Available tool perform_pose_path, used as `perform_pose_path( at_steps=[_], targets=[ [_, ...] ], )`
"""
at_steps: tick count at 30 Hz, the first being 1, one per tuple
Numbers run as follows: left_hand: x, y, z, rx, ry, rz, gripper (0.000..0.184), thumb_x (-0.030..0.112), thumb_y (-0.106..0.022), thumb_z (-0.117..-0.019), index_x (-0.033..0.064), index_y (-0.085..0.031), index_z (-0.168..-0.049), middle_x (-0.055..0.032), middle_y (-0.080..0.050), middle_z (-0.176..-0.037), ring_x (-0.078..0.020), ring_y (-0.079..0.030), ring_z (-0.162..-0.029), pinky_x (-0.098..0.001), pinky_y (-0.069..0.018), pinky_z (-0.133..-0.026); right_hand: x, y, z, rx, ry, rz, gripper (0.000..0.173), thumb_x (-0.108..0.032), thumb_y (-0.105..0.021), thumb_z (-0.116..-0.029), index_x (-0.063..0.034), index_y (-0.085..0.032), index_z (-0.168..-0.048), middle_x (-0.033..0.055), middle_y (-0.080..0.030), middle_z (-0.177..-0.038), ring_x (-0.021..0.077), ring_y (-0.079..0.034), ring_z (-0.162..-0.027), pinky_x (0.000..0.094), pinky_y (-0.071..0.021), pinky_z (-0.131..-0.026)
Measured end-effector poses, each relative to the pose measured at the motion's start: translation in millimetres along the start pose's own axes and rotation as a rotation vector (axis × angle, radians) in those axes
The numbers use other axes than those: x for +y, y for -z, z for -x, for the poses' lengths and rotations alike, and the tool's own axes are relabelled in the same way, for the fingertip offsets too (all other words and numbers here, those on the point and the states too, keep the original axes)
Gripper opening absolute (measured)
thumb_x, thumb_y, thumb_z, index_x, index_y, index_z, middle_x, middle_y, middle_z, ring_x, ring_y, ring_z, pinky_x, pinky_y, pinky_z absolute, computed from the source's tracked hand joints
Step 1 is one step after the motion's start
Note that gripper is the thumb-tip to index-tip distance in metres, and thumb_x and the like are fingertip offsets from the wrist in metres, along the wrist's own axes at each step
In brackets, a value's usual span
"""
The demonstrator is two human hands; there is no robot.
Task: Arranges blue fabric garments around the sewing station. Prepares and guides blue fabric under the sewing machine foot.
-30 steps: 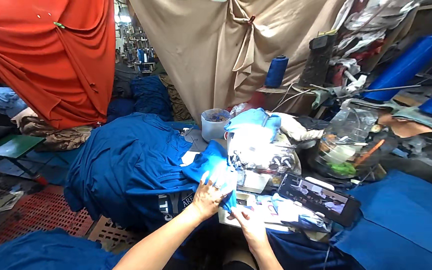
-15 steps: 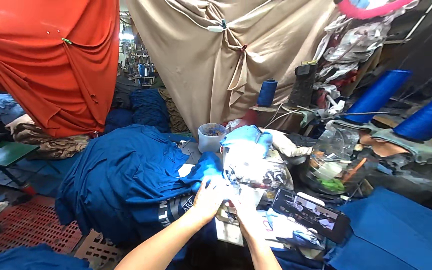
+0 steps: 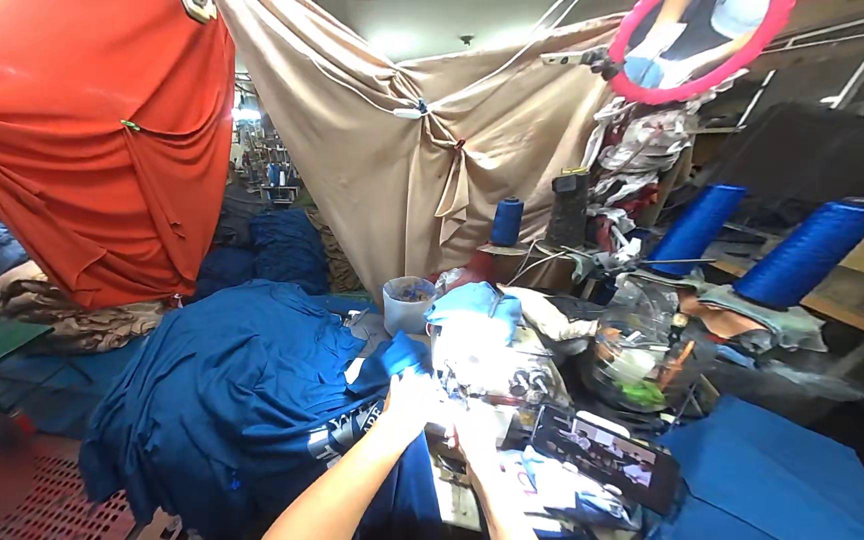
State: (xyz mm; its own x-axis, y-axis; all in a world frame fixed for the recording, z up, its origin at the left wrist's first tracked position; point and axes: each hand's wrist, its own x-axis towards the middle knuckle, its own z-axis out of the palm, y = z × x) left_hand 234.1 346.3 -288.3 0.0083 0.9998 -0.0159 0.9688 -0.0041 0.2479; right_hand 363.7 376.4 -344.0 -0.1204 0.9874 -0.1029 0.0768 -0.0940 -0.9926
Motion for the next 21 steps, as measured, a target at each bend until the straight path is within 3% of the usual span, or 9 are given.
perform_pose_path(
  at_steps=[2, 4, 5, 8, 10, 12, 14, 19, 21],
  targets=[
    [0, 1, -2, -0.019, 0.019, 0.051, 0.043, 0.015, -0.042, -0.1087, 0.0043, -0.051, -0.149, -0.0199, -0.046, -0.157, -0.0437, -0.032, -0.150, -0.0654, -0.0246, -0.120, 6, 2, -1, 0.022, 0.063, 0.134, 0.024, -0.011, -0.059, -0.1026, 0.0104, -0.060, -0.112, 0.0085, -0.063, -0.070, 0.0130, -0.061, -0.056, 0.0280, -0.0539, -0.055],
    [-2, -1, -1, -0.002, 0.014, 0.047, 0.040, 0.013, -0.044, -0.1078, 0.0022, -0.054, -0.145, -0.0212, -0.049, -0.153, -0.0437, -0.039, -0.146, -0.0631, -0.0319, -0.116, 3, 8, 2, 0.041, 0.168, 0.351, 0.030, -0.010, -0.065, -0.0984, 0.0123, -0.064, -0.118, 0.0221, -0.068, -0.101, 0.0274, -0.067, -0.091, 0.0424, -0.0552, -0.087],
    [-2, -1, 1, 0.004, 0.015, 0.030, 0.038, 0.010, -0.044, -0.1067, 0.0007, -0.056, -0.141, -0.0220, -0.052, -0.148, -0.0433, -0.043, -0.142, -0.0609, -0.0364, -0.113, 1, 10, 5, 0.065, 0.256, 0.420, 0.029, -0.010, -0.068, -0.0951, 0.0117, -0.065, -0.114, 0.0256, -0.068, -0.106, 0.0331, -0.066, -0.099, 0.0476, -0.0526, -0.093],
    [0, 1, 19, -0.029, 0.030, 0.019, 0.040, 0.001, -0.045, -0.1028, -0.0005, -0.057, -0.141, -0.0248, -0.053, -0.147, -0.0432, -0.046, -0.140, -0.0574, -0.0391, -0.114, 3, 12, 7, 0.078, 0.561, 0.490, 0.022, -0.009, -0.067, -0.0918, 0.0075, -0.071, -0.107, 0.0242, -0.070, -0.102, 0.0349, -0.068, -0.096, 0.0485, -0.0549, -0.089],
    [4, 8, 39, -0.053, 0.006, 0.046, 0.044, 0.000, -0.044, -0.1015, 0.0003, -0.055, -0.144, -0.0245, -0.053, -0.147, -0.0426, -0.047, -0.139, -0.0551, -0.0397, -0.114, 5, 16, 14, -0.051, 0.657, 0.492, 0.023, -0.006, -0.061, -0.0957, 0.0053, -0.073, -0.112, 0.0221, -0.072, -0.110, 0.0333, -0.069, -0.104, 0.0453, -0.0548, -0.096],
    [6, 7, 58, -0.024, -0.054, 0.079, 0.041, 0.001, -0.048, -0.0997, 0.0012, -0.060, -0.139, -0.0229, -0.059, -0.140, -0.0421, -0.053, -0.134, -0.0541, -0.0440, -0.110, 8, 22, 21, -0.221, 0.625, 0.469, 0.030, -0.003, -0.054, -0.0978, 0.0019, -0.071, -0.122, 0.0203, -0.070, -0.122, 0.0310, -0.066, -0.116, 0.0436, -0.0507, -0.104],
    [10, 5, 76, -0.048, -0.106, 0.066, 0.031, 0.001, -0.051, -0.0989, -0.0032, -0.065, -0.126, -0.0235, -0.064, -0.130, -0.0431, -0.057, -0.127, -0.0544, -0.0480, -0.105, 14, 26, 23, -0.300, 0.657, 0.491, 0.033, -0.005, -0.055, -0.0965, -0.0060, -0.074, -0.123, 0.0168, -0.069, -0.126, 0.0291, -0.064, -0.120, 0.0438, -0.0507, -0.104],
    [8, -1, 88, -0.073, -0.171, 0.176, 0.022, 0.002, -0.054, -0.0990, -0.0052, -0.068, -0.115, -0.0244, -0.065, -0.120, -0.0395, -0.065, -0.113, -0.0540, -0.0531, -0.097, 14, 43, 24, -0.216, 0.600, 0.679, 0.027, -0.029, -0.071, -0.0927, -0.0102, -0.079, -0.110, 0.0149, -0.073, -0.114, 0.0332, -0.068, -0.111, 0.0541, -0.0522, -0.098],
    [7, -3, 82, -0.068, -0.177, 0.202, 0.020, 0.005, -0.058, -0.0984, -0.0056, -0.068, -0.112, -0.0243, -0.066, -0.119, -0.0391, -0.065, -0.113, -0.0545, -0.0521, -0.097, 11, 51, 21, -0.191, 0.618, 0.759, 0.028, -0.027, -0.073, -0.0922, -0.0100, -0.078, -0.114, 0.0209, -0.071, -0.119, 0.0396, -0.066, -0.114, 0.0583, -0.0510, -0.098]
  ],
)
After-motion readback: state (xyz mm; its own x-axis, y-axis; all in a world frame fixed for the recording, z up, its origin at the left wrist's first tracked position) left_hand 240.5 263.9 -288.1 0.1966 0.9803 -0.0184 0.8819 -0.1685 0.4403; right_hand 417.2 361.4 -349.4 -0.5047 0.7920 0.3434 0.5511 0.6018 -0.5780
